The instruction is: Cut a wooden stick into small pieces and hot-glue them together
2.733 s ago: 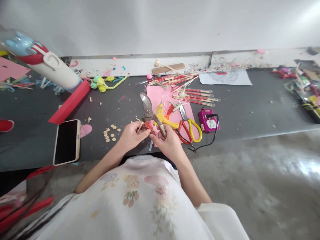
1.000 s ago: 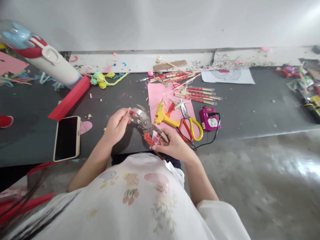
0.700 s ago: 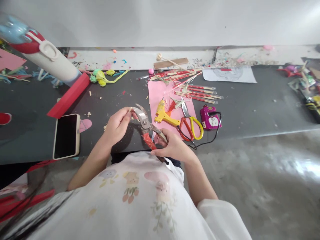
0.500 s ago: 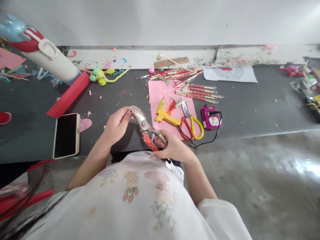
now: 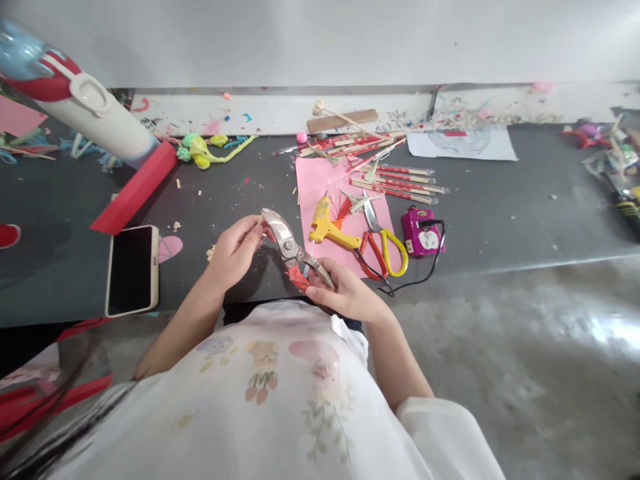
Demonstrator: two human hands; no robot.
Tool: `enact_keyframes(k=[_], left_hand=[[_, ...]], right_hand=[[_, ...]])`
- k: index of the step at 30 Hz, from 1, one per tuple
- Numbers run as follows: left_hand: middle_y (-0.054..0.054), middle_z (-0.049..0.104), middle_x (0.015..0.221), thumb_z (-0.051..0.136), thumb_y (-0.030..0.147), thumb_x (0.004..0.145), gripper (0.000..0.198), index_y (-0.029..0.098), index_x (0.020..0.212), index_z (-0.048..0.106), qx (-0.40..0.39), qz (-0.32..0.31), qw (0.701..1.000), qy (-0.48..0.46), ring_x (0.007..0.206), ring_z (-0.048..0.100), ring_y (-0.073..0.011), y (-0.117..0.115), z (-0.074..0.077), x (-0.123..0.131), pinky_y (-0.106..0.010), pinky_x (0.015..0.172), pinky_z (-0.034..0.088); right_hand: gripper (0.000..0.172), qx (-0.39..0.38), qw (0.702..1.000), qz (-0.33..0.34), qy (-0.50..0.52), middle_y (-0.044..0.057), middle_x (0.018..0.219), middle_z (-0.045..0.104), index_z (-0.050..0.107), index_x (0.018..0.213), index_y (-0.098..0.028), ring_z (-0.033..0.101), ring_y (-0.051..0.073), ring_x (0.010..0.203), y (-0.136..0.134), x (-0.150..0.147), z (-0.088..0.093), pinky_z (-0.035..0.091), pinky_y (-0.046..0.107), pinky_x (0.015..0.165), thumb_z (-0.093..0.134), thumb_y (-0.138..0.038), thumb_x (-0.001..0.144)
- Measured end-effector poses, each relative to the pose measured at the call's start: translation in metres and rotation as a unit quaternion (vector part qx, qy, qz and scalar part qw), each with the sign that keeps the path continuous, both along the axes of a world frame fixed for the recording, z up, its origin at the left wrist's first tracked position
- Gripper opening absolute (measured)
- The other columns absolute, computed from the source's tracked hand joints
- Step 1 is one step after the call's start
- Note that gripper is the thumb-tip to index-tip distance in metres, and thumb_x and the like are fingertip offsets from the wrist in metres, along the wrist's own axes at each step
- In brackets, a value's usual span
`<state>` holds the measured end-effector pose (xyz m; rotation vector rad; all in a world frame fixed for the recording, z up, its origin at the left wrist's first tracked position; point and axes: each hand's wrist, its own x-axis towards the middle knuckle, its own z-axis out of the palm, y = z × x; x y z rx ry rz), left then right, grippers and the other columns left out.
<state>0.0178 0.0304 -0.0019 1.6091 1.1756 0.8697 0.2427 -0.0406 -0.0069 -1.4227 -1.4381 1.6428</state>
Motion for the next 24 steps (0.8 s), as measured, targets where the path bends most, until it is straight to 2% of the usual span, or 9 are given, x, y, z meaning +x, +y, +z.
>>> enact_keyframes(k=[3,7,12,15,18,24], left_hand=[[-0.002,0.067,0.084,0.047,0.039,0.090,0.026,0.019,0.102,0.058,-0.110,0.002,0.990,-0.094,0.066,0.053,-0.0103,-0.005,-0.006,0.007,-0.023,0.062,0.041],[-0.002,0.063,0.088,0.063,0.035,0.079,0.033,0.018,0.106,0.053,-0.178,-0.010,0.978,-0.107,0.061,0.050,-0.0071,-0.015,-0.003,0.021,-0.021,0.058,0.039],[-0.002,0.063,0.089,0.073,0.029,0.071,0.049,0.017,0.110,0.046,-0.199,-0.009,0.969,-0.147,0.056,0.046,-0.0044,-0.022,-0.002,0.034,-0.020,0.055,0.037],[0.000,0.062,0.086,0.073,0.026,0.070,0.050,0.018,0.110,0.044,-0.191,-0.002,0.969,-0.158,0.058,0.048,-0.0050,-0.022,-0.008,0.036,-0.020,0.055,0.036],[0.003,0.059,0.082,0.072,0.022,0.069,0.048,0.020,0.108,0.044,-0.192,-0.003,0.968,-0.163,0.053,0.041,-0.0029,-0.020,-0.012,0.034,-0.019,0.052,0.032],[0.004,0.057,0.081,0.072,0.020,0.066,0.049,0.020,0.107,0.045,-0.215,-0.003,0.965,-0.152,0.049,0.033,-0.0016,-0.017,-0.001,0.027,-0.020,0.049,0.028]], right_hand=[[0.030,-0.030,0.998,0.005,0.047,-0.003,0.072,0.049,0.051,0.094,-0.022,0.047,0.012,0.061,0.003,-0.002,0.003,0.040,0.026,0.055,0.056,-0.049,0.085],[0.022,0.003,0.996,-0.076,0.047,-0.004,0.072,0.047,0.050,0.088,-0.022,0.045,0.011,0.062,0.008,-0.010,0.006,0.040,0.026,0.058,0.055,-0.043,0.086],[0.017,0.016,0.992,-0.114,0.047,-0.006,0.068,0.046,0.048,0.088,-0.022,0.044,0.010,0.058,0.011,-0.021,0.003,0.039,0.025,0.055,0.058,-0.037,0.085],[0.020,0.019,0.992,-0.118,0.033,-0.007,0.064,0.045,0.048,0.090,-0.023,0.043,0.009,0.055,0.011,-0.023,0.000,0.039,0.024,0.053,0.062,-0.035,0.083],[0.022,0.025,0.993,-0.111,0.034,-0.007,0.065,0.048,0.050,0.093,-0.022,0.047,0.009,0.056,0.011,-0.020,-0.002,0.041,0.025,0.055,0.063,-0.035,0.082],[0.031,0.019,0.992,-0.121,0.027,-0.006,0.065,0.053,0.048,0.092,-0.020,0.053,0.010,0.057,0.014,-0.017,0.003,0.044,0.026,0.058,0.070,-0.035,0.075]])
